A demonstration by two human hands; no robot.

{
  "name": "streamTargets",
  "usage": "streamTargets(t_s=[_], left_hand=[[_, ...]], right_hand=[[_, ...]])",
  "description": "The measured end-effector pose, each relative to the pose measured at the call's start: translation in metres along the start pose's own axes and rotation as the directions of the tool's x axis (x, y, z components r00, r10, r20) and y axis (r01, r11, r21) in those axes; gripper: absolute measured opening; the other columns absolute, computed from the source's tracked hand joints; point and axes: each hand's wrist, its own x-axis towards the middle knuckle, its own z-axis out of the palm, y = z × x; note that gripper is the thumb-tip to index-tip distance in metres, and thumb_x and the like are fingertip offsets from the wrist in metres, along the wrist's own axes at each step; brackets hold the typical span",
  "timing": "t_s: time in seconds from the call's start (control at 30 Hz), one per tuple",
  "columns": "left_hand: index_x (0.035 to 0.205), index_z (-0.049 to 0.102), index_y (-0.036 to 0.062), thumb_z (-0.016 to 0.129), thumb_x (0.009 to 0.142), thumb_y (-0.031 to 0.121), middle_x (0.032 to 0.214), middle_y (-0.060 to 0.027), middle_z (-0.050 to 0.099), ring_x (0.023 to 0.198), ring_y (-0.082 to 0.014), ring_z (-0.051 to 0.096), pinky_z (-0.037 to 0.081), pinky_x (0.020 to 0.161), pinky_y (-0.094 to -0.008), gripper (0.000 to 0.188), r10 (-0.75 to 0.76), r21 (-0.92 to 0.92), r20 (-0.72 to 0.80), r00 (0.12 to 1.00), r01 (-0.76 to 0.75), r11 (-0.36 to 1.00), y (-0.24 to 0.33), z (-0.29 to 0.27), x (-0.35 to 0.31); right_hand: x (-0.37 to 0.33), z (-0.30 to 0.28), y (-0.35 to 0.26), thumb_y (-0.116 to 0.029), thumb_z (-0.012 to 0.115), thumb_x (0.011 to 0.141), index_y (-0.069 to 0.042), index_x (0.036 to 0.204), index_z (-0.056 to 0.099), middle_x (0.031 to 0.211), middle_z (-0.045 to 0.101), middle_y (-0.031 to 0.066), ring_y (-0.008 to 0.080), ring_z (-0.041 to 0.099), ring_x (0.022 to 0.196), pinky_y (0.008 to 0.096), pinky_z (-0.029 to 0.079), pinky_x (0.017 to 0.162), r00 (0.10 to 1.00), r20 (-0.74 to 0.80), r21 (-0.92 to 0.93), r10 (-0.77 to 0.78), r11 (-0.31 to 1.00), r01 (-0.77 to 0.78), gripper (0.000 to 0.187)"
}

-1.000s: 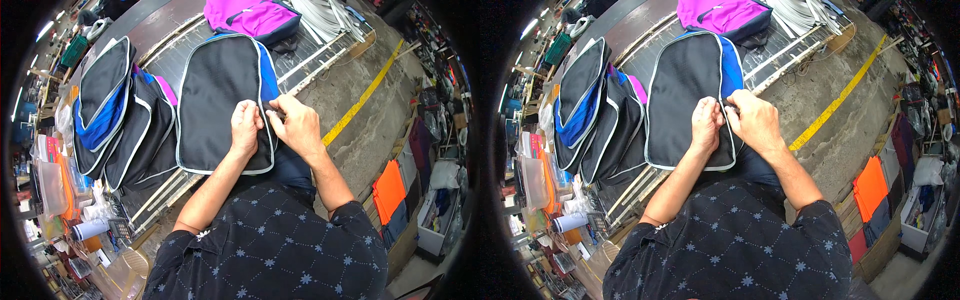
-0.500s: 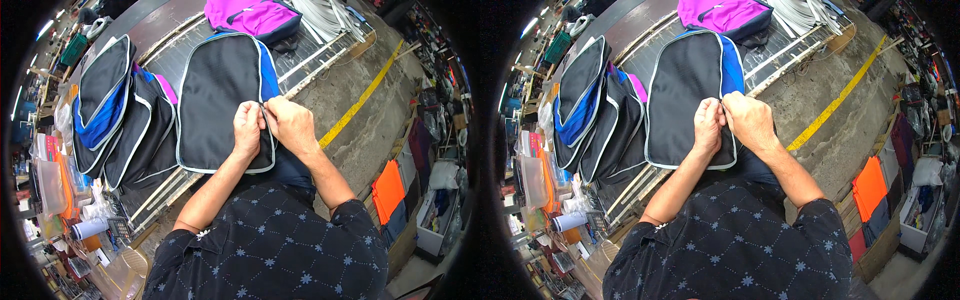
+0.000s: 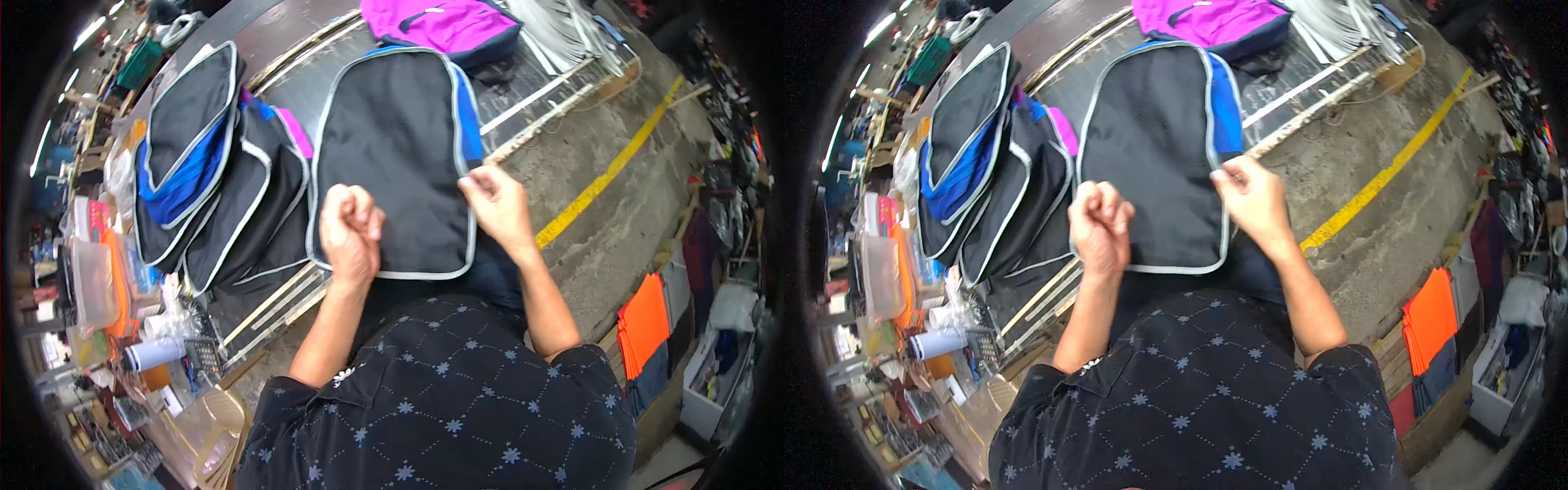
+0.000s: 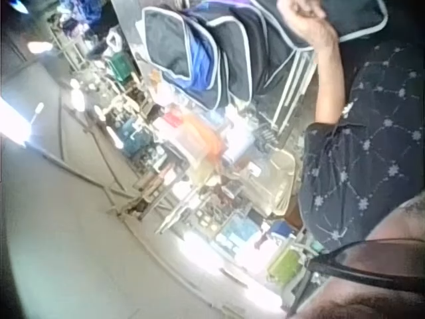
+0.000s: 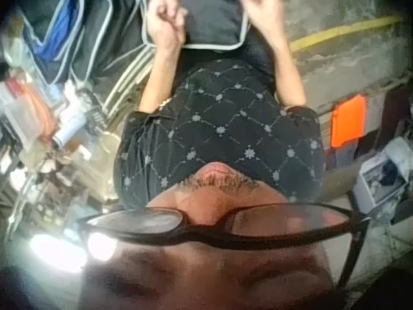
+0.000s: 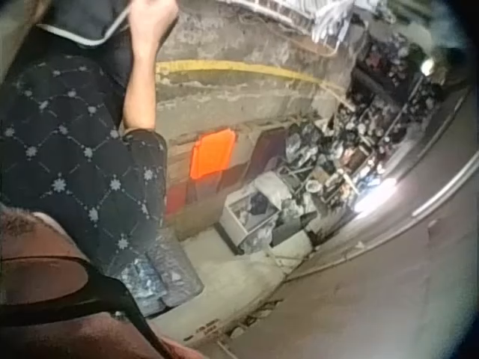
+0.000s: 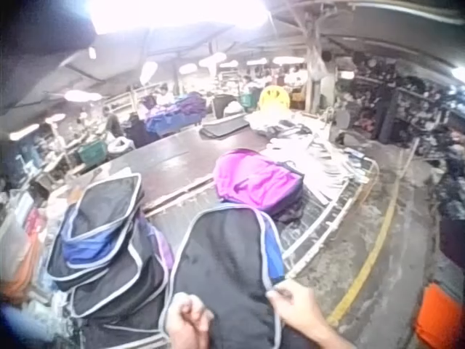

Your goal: Trimming loose threads from manufactured bag components using a pair of thread nippers.

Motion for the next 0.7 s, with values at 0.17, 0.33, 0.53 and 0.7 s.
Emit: streamTargets(t_s=[0.17,0.33,0.53,0.7], left_hand=[[0.072,0.050,0.0129,0.050,0.119,0.039,0.061,0.0021,0.044,0.046,-0.0084,0.039,0.028,0.045,-0.0264,0.055,0.308,0.612,-0.257,0.916,-0.093,0.785,0.073,-0.074,-0.024],[0.082,0.067,0.0101,0.053,0.117,0.051,0.062,0.0020,0.056,0.046,-0.0075,0.043,0.034,0.045,-0.0261,0.055,-0.070,0.802,-0.365,0.928,0.352,0.482,0.067,-0.113,-0.036],[0.092,0.063,0.0054,0.062,0.117,0.025,0.077,0.0101,0.047,0.069,-0.0027,0.040,0.034,0.060,-0.0245,0.031,0.116,0.744,-0.031,0.993,-0.055,0.666,0.014,-0.093,-0.033],[0.093,0.059,0.0036,0.066,0.115,0.022,0.082,0.0069,0.054,0.077,-0.0050,0.045,0.039,0.066,-0.0244,0.029,0.618,0.659,0.053,0.785,-0.492,0.569,0.023,-0.040,-0.027]], right_hand=[[0.037,-0.024,0.048,-0.011,0.073,0.108,-0.003,0.102,0.069,0.090,0.066,-0.0067,0.0013,0.056,0.081,0.0213,0.045,0.073,0.999,-0.043,0.132,0.025,0.991,-0.019,0.011],[0.046,-0.026,0.032,-0.013,0.075,0.106,-0.001,0.104,0.070,0.088,0.067,-0.0043,0.0033,0.055,0.081,0.0238,0.046,0.072,0.998,-0.051,-0.030,-0.035,0.999,0.034,0.013],[0.032,-0.015,-0.027,-0.003,0.078,0.100,-0.001,0.107,0.072,0.084,0.067,0.0068,0.0107,0.059,0.073,0.0288,0.049,0.067,0.845,-0.175,-0.239,-0.505,0.854,0.462,0.009],[0.072,-0.038,-0.076,0.002,0.082,0.095,-0.004,0.109,0.073,0.093,0.073,0.0080,0.0141,0.065,0.075,0.0300,0.054,0.070,0.608,-0.223,-0.364,-0.762,0.643,0.674,0.017]])
